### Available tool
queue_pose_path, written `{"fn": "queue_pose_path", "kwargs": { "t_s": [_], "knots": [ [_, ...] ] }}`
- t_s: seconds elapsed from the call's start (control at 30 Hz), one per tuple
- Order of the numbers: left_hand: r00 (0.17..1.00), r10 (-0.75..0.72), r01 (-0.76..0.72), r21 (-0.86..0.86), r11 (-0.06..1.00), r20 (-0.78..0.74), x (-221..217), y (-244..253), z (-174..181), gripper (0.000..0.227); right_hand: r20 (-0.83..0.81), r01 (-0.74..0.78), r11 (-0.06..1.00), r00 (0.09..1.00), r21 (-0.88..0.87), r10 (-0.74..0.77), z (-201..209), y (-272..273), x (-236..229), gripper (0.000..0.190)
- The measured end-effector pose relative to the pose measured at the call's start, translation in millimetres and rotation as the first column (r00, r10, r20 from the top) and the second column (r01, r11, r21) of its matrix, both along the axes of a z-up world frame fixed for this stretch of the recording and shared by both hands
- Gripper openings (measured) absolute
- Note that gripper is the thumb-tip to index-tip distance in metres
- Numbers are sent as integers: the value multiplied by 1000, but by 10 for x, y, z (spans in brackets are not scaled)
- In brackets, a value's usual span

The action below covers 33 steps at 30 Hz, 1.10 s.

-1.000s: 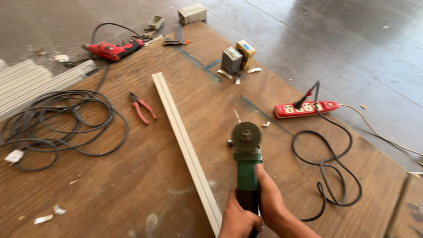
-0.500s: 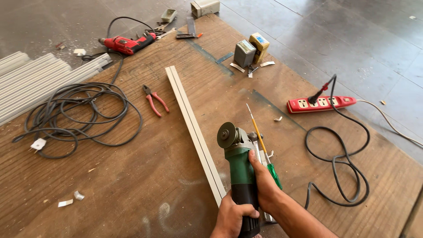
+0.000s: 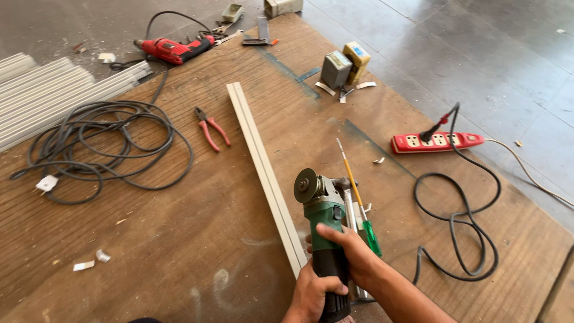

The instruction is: The person assembles long white metal profiles on a wooden table. They use a hammer and a chisel to tap small metal pieces into slots on the profiles. They also use an angle grinder to cut the metal profiles and a screwdriver to adjust components.

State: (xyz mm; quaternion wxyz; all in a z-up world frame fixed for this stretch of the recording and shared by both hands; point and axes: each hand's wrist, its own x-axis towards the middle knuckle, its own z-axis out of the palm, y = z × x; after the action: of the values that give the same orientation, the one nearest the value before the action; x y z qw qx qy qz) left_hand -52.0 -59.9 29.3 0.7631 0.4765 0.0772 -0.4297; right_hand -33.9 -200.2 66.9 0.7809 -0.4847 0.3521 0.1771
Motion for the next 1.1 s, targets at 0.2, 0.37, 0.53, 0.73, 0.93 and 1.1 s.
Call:
{"fn": "queue_pose_path", "kwargs": {
  "t_s": [0.2, 0.37, 0.53, 0.73, 0.93, 1.1],
  "knots": [
    [859, -309, 172, 339, 925, 408, 167, 146, -69, 62, 14, -45, 991, 999, -126, 47, -63, -79, 155, 45],
    [943, -281, 220, 298, 929, 180, 668, 546, -376, 59, -56, -57, 990, 997, -131, 50, -4, -172, 290, 46],
    [980, 57, -153, 540, 827, 190, 1053, 1116, -768, 42, -81, -56, 976, 996, -209, 40, 39, -268, 340, 44],
    [945, 238, -326, 645, 691, 223, 1281, 1429, -730, 36, -109, -113, 946, 991, -304, 83, 88, -345, 398, 47],
    [937, 288, -346, 637, 689, 198, 1385, 1523, -587, 35, -110, -137, 943, 988, -302, 108, 80, -306, 420, 53],
    [922, 265, -387, 647, 657, 282, 1492, 1667, -624, 37, -103, -143, 945, 988, -295, 117, 49, -277, 421, 52]
  ]
}}
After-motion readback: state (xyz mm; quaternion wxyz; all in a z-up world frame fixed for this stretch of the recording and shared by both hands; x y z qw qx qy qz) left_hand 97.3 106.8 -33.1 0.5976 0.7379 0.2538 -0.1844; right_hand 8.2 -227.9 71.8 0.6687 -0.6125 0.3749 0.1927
